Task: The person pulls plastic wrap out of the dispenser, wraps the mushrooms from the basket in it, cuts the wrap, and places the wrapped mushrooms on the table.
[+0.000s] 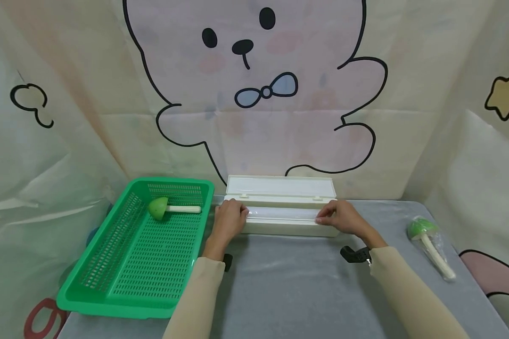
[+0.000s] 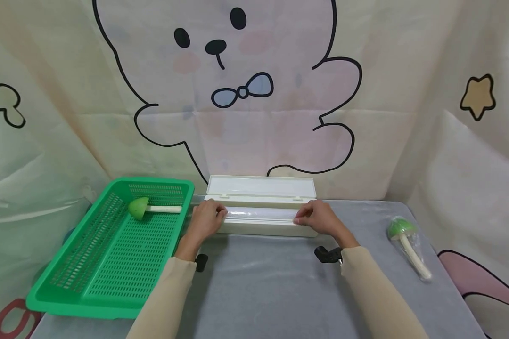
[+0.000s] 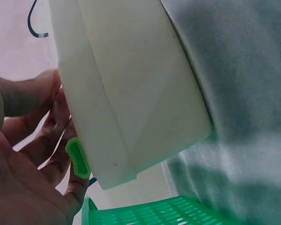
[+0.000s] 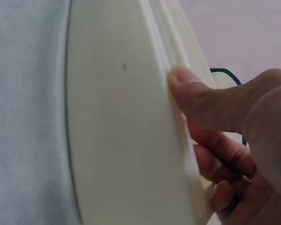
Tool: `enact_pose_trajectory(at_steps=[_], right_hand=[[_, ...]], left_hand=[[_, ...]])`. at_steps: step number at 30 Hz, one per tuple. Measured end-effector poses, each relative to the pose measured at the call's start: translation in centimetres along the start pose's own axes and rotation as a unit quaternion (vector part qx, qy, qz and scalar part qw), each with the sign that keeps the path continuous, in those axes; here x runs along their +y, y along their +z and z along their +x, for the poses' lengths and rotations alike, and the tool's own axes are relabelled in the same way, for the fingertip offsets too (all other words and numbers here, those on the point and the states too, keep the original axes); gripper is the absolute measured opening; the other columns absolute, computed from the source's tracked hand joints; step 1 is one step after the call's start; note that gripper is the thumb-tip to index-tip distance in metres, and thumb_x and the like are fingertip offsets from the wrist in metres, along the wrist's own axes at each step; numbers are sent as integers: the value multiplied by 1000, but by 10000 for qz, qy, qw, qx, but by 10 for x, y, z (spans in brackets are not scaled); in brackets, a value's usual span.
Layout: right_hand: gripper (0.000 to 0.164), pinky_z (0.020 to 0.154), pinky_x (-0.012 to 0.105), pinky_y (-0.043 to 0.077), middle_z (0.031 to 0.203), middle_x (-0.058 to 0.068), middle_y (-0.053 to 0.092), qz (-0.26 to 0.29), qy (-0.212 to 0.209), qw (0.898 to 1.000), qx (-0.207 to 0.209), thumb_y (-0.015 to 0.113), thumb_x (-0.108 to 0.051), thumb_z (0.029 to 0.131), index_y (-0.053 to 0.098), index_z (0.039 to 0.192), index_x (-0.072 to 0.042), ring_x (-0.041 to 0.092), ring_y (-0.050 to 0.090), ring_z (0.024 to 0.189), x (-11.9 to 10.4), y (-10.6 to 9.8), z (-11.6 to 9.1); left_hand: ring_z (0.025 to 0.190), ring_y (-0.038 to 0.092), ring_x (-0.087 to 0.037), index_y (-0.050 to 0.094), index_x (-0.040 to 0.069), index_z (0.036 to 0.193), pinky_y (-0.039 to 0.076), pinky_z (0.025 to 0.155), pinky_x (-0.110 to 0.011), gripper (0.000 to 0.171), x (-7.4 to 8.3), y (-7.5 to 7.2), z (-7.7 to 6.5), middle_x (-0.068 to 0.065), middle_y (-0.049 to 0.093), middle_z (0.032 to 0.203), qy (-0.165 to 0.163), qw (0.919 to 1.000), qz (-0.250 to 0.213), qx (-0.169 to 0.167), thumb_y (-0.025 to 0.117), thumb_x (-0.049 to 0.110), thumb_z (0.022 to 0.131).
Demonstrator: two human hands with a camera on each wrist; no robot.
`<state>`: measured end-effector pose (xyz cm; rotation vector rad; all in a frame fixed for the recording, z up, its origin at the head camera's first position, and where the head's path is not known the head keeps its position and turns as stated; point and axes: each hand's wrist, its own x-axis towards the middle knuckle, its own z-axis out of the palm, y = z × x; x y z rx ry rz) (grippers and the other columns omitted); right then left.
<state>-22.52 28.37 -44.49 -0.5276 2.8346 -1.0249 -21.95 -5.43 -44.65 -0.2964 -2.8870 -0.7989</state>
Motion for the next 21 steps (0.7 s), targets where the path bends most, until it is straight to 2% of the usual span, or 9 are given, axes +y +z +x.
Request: enact_pose_trajectory(at_steps=[6, 11, 16, 21], right_hand=[[7, 66, 32, 48, 81, 1, 66, -136, -143, 9995, 251, 78, -13, 91, 76, 91, -6, 16, 58, 73, 0, 4, 3], [8, 66, 34, 49, 81, 0, 66, -445, -197, 9979, 427, 77, -15, 92, 78, 92, -7, 15, 59, 73, 0, 9, 3], [9, 61, 33, 44, 78, 1, 62, -620, -163, 9952, 735, 71, -11, 96, 74, 90, -6, 15, 53, 66, -1, 13, 5], [12, 60, 34, 43, 78, 3, 61, -609, -216, 9940, 880, 65, -14, 101, 67, 95, -4, 15, 50, 65, 0, 16, 8]], left_hand=[[91, 61, -32, 70, 0, 93, 52, 82, -44, 14, 0, 4, 8, -13, 64, 89, 171, 9996, 4, 227, 63, 10, 100], [92, 62, -33, 70, 0, 96, 51, 84, -44, 13, 2, 6, 15, -14, 65, 91, 204, 9992, -33, 332, 63, 10, 101], [91, 62, -31, 71, 0, 97, 51, 84, -43, 12, -2, 4, 21, -12, 65, 89, 381, 9990, -111, 226, 64, 9, 100], [92, 62, -30, 72, -1, 104, 52, 84, -41, 12, -5, 1, 24, -13, 66, 94, 394, 9988, -264, -104, 72, 7, 95]])
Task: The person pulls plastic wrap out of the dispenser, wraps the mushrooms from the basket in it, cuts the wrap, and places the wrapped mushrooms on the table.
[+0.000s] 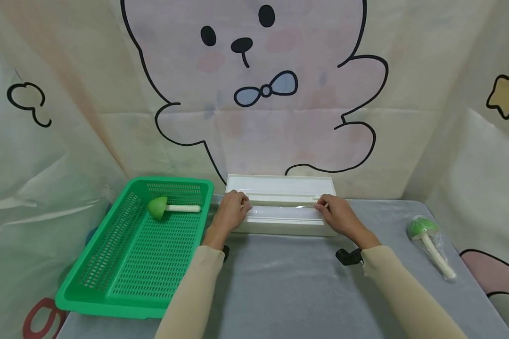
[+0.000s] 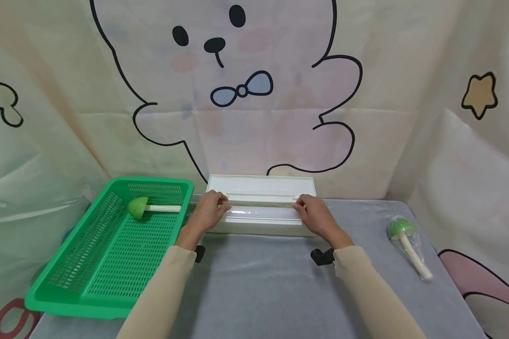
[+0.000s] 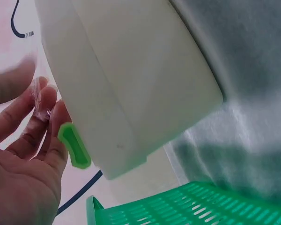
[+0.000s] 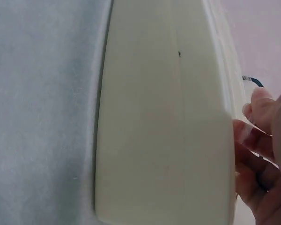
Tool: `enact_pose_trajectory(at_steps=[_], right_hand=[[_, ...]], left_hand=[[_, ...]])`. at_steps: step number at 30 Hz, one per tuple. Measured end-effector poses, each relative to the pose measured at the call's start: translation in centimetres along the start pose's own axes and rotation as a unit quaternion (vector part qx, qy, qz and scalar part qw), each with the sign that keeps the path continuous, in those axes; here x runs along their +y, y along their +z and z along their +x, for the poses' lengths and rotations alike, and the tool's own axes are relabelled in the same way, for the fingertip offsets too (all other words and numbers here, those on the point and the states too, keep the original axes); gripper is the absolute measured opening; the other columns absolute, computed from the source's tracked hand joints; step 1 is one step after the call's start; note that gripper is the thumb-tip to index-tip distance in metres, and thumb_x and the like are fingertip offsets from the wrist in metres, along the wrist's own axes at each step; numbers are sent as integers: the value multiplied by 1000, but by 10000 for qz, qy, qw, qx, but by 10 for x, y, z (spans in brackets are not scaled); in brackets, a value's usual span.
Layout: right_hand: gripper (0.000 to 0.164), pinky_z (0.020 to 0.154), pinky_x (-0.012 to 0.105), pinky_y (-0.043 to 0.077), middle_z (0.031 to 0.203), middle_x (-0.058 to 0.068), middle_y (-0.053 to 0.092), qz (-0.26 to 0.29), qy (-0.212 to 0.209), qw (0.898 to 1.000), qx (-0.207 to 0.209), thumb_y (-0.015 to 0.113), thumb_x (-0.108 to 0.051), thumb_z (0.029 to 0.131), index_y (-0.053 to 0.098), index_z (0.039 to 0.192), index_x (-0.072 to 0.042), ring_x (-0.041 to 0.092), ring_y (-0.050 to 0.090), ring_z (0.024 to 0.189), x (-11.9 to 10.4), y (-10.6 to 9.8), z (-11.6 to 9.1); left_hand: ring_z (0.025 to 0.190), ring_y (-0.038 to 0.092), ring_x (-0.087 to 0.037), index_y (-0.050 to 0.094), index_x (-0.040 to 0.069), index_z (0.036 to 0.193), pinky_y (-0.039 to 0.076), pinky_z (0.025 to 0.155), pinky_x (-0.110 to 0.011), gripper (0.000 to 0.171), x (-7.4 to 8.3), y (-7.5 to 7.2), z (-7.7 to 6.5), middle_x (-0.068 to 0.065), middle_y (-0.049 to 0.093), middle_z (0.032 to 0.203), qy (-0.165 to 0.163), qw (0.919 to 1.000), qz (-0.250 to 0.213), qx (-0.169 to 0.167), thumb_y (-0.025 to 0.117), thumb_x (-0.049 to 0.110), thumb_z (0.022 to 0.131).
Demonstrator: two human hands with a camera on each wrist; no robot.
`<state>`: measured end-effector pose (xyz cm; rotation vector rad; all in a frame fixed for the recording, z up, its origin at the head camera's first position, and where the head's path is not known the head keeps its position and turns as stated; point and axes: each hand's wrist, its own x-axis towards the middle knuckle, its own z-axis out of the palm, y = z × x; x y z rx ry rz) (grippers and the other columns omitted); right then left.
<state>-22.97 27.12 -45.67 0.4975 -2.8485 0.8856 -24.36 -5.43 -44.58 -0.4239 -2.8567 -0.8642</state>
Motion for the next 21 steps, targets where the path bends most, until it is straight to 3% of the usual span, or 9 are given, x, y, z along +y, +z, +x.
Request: enact_pose_trajectory(at_steps=[3, 9, 16, 21], right_hand=[[11, 63, 35, 48, 81, 4, 63, 16, -122, 9999, 53, 70, -12, 97, 68, 98, -2, 15, 55, 69, 0, 0, 0], [6, 63, 36, 49, 84, 5, 65, -307, -338, 9987, 213, 76, -7, 91, 77, 95, -2, 18, 59, 72, 3, -3, 2], [4, 61, 36, 46, 89, 9, 71, -305, -297, 9980, 473, 76, -5, 91, 78, 93, -3, 21, 60, 73, 2, -14, 6], [7, 62, 37, 46, 88, 10, 71, -285, -235, 9971, 658, 75, -8, 92, 79, 94, -2, 25, 61, 76, 0, -24, 8]], left_hand=[[96, 63, -31, 74, 0, 107, 54, 83, -42, 16, 0, -2, -1, -14, 68, 99, -228, 9996, 160, 20, 73, 3, 91], [88, 69, -30, 80, 6, 91, 58, 74, -43, 8, -1, -6, -3, -9, 74, 92, -561, 9951, 559, 588, 73, 2, 91], [85, 67, -26, 78, 5, 97, 56, 72, -40, 8, 0, -22, 0, -9, 74, 96, -807, 9960, -170, 343, 70, 5, 95], [84, 66, -25, 78, 5, 99, 55, 73, -40, 10, 1, -32, 3, -8, 74, 96, -898, 9945, -445, 296, 69, 10, 98]])
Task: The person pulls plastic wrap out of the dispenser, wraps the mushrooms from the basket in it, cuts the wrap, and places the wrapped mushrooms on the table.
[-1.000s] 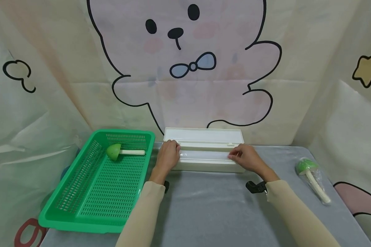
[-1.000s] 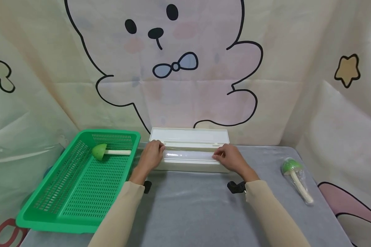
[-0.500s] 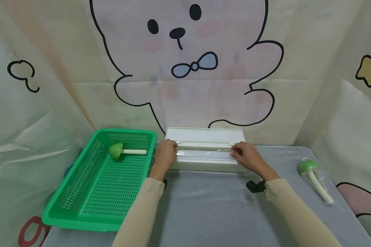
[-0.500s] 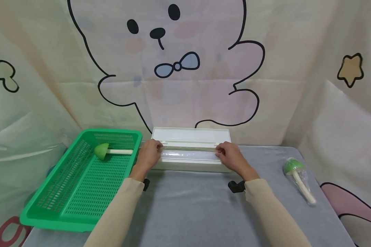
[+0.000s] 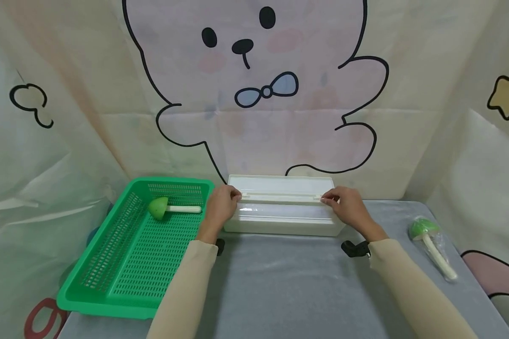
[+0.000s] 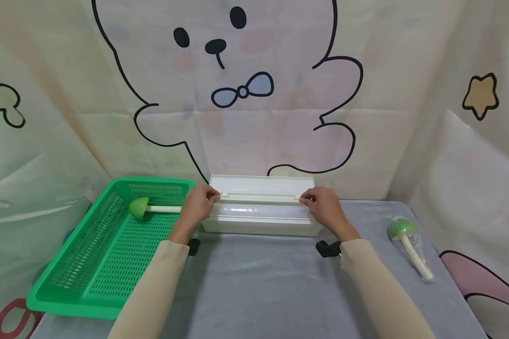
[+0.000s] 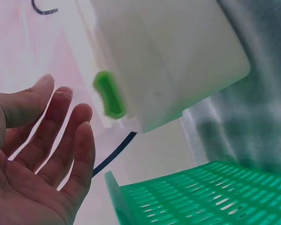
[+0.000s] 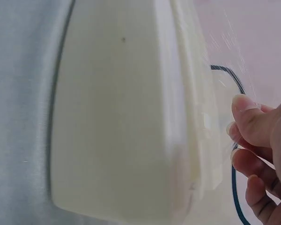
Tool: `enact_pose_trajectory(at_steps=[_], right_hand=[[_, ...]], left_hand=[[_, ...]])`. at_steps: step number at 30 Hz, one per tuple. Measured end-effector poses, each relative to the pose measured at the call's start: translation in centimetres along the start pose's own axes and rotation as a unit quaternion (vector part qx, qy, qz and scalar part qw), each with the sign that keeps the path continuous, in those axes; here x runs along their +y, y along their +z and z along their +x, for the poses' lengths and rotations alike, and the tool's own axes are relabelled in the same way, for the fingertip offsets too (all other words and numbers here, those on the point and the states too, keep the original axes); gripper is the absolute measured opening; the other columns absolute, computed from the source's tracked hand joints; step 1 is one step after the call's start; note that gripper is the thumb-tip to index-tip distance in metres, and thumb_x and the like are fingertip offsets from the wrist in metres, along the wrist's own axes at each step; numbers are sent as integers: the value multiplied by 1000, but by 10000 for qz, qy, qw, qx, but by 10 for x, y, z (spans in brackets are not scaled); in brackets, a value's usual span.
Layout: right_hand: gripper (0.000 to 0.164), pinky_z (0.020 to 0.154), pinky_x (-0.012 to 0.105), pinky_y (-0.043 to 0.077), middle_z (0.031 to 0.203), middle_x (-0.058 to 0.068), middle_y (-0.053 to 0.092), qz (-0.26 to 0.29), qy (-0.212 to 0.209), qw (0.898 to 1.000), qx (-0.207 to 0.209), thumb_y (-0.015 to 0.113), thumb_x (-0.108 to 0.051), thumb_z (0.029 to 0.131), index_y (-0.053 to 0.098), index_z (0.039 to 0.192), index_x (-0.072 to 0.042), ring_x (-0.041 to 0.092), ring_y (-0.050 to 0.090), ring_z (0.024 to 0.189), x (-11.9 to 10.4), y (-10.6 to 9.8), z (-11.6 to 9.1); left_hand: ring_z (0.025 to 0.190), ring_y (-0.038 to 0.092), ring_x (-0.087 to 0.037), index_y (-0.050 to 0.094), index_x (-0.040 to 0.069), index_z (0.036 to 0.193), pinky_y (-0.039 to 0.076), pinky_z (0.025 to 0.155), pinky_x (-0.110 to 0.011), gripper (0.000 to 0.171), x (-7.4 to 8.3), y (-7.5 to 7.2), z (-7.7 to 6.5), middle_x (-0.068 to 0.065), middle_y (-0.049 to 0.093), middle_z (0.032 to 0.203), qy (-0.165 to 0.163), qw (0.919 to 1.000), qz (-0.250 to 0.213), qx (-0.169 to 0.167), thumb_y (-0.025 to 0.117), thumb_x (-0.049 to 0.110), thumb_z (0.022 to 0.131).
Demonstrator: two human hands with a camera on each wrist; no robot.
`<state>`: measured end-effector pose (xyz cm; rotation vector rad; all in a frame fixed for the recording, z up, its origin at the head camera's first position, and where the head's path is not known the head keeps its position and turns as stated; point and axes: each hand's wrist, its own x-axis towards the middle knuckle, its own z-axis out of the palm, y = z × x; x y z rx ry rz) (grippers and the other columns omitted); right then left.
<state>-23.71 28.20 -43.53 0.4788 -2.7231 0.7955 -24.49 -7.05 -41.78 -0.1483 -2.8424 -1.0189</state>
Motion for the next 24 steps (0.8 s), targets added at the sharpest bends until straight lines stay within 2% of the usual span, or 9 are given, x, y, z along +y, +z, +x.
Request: enact_pose_trajectory(at_steps=[9, 19, 24], right_hand=[[7, 66, 41, 47, 85, 9, 71, 37, -76, 9998, 202, 75, -10, 93, 78, 92, -3, 25, 62, 76, -6, -13, 8], [7, 63, 40, 52, 88, 12, 73, 39, -246, 9990, 380, 75, -9, 93, 77, 92, -2, 28, 65, 74, -16, -33, 17], [6, 66, 41, 53, 88, 12, 72, 111, -308, 9986, 418, 74, -8, 93, 76, 93, -2, 28, 66, 74, -19, -44, 22]], left_hand=[[87, 63, -26, 74, 4, 104, 53, 75, -41, 16, 7, -13, 2, -10, 71, 98, -114, 9990, -422, -114, 64, 15, 102], [85, 61, -26, 71, 2, 107, 52, 76, -41, 17, 17, -31, 8, -11, 68, 99, 58, 9977, -617, -258, 58, 14, 105], [85, 61, -26, 71, 1, 108, 52, 76, -39, 17, 23, -40, 11, -13, 68, 99, 161, 9968, -734, -268, 58, 13, 105]])
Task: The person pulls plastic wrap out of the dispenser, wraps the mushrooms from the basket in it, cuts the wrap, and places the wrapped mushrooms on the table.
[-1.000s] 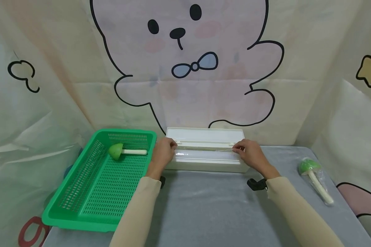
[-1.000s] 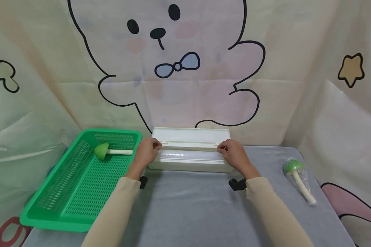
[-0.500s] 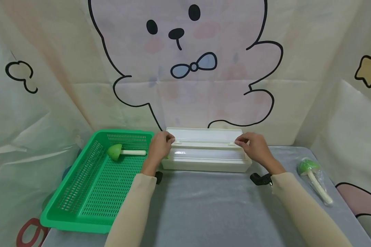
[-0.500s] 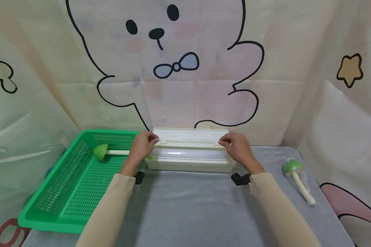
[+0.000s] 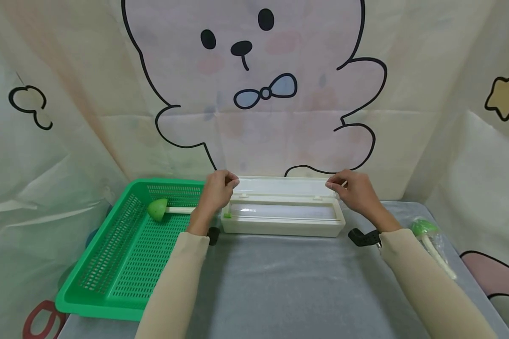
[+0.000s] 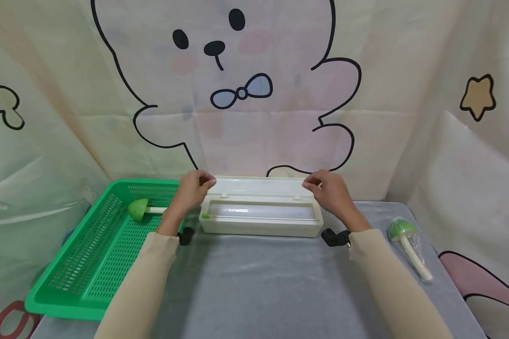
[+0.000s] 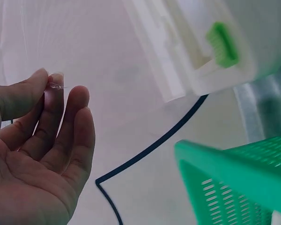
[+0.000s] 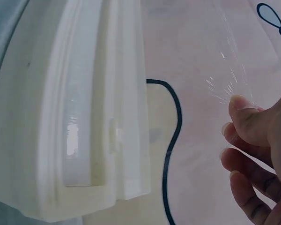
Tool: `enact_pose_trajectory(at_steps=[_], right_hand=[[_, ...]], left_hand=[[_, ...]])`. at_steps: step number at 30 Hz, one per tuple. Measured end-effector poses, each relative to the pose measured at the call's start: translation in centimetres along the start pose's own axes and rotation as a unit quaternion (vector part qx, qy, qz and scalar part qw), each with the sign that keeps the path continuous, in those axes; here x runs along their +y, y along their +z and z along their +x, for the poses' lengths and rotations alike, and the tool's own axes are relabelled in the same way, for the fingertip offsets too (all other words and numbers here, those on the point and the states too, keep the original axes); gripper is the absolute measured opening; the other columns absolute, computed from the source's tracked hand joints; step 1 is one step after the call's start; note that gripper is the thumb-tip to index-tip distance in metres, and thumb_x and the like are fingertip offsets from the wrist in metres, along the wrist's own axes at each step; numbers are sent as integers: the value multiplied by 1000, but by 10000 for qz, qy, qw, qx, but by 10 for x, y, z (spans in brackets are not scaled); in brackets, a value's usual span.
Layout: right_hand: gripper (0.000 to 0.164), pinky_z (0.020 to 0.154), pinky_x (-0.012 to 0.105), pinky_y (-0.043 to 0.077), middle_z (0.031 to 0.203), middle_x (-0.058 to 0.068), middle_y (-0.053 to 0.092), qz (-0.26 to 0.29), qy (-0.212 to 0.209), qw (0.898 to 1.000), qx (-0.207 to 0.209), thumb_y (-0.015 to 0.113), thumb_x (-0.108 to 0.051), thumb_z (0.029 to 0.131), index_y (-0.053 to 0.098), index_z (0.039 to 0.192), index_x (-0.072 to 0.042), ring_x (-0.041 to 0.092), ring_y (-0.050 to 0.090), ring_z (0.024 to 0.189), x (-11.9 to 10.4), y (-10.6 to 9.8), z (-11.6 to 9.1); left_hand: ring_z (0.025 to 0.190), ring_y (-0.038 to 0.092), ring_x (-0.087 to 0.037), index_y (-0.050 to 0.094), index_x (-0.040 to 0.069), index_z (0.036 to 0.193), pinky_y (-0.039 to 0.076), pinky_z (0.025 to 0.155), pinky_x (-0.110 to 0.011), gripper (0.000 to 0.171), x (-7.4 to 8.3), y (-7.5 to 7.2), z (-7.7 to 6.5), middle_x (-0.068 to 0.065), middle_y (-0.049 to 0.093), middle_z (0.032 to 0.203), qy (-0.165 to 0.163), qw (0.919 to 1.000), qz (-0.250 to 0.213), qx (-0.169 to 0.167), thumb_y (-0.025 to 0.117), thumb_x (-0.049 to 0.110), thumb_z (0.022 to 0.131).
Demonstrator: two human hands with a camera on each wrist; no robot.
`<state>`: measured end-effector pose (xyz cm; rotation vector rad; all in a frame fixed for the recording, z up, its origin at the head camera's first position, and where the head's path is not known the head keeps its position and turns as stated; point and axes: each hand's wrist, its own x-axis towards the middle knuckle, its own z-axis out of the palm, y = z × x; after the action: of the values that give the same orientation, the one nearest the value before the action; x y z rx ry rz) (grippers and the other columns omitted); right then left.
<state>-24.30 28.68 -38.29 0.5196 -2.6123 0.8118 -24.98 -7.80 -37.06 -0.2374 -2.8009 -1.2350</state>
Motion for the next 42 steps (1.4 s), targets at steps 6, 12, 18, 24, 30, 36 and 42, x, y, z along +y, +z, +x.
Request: enact_pose_trajectory(at_steps=[6, 12, 18, 24, 30, 36, 42], right_hand=[[6, 68, 43, 53, 89, 13, 73, -69, -187, 9997, 128, 74, -6, 93, 75, 93, 0, 28, 66, 76, -6, -13, 11], [5, 70, 42, 52, 89, 14, 72, -152, -271, 9993, 194, 74, -3, 93, 75, 94, 1, 27, 64, 77, -17, -28, 21], [7, 70, 40, 51, 89, 15, 72, -221, -274, 9991, 243, 73, -5, 94, 74, 96, 2, 27, 64, 77, -29, -43, 29], [7, 70, 27, 48, 90, 14, 73, -201, -364, 9984, 379, 74, -6, 93, 75, 96, 1, 26, 64, 79, -38, -58, 38], [4, 69, 14, 43, 88, 12, 73, -212, -478, 9969, 595, 74, -3, 92, 75, 95, 1, 20, 62, 77, -47, -74, 46], [5, 71, 11, 43, 90, 11, 74, -181, -653, 9944, 813, 74, -2, 91, 76, 95, 1, 3, 56, 74, -56, -85, 51], [6, 70, 10, 42, 89, 13, 74, -251, -669, 9920, 1041, 74, -3, 92, 77, 95, 2, -5, 52, 74, -62, -92, 55]], left_hand=[[86, 61, -28, 71, 0, 107, 52, 77, -41, 16, 10, -12, 4, -15, 69, 98, 177, 9997, -111, 136, 60, 11, 104], [88, 62, -29, 71, -1, 109, 52, 79, -41, 18, 20, -26, 9, -16, 69, 100, 354, 9991, -133, 189, 59, 11, 104], [87, 60, -29, 71, -1, 110, 51, 79, -41, 19, 31, -40, 12, -15, 68, 99, 478, 9985, -173, 224, 60, 12, 104], [90, 60, -28, 71, 0, 109, 51, 81, -41, 18, 44, -53, 13, -14, 68, 100, 538, 9978, -189, 343, 61, 14, 103], [88, 59, -27, 71, -1, 109, 50, 77, -38, 18, 56, -65, 14, -14, 68, 100, 675, 9961, -229, 515, 62, 13, 103], [86, 58, -27, 71, -3, 108, 48, 75, -35, 18, 66, -75, 14, -15, 68, 98, 805, 9937, -356, 694, 62, 11, 102], [85, 58, -26, 71, -5, 107, 47, 74, -32, 17, 76, -82, 13, -16, 68, 97, 1026, 9894, -519, 889, 63, 10, 101]])
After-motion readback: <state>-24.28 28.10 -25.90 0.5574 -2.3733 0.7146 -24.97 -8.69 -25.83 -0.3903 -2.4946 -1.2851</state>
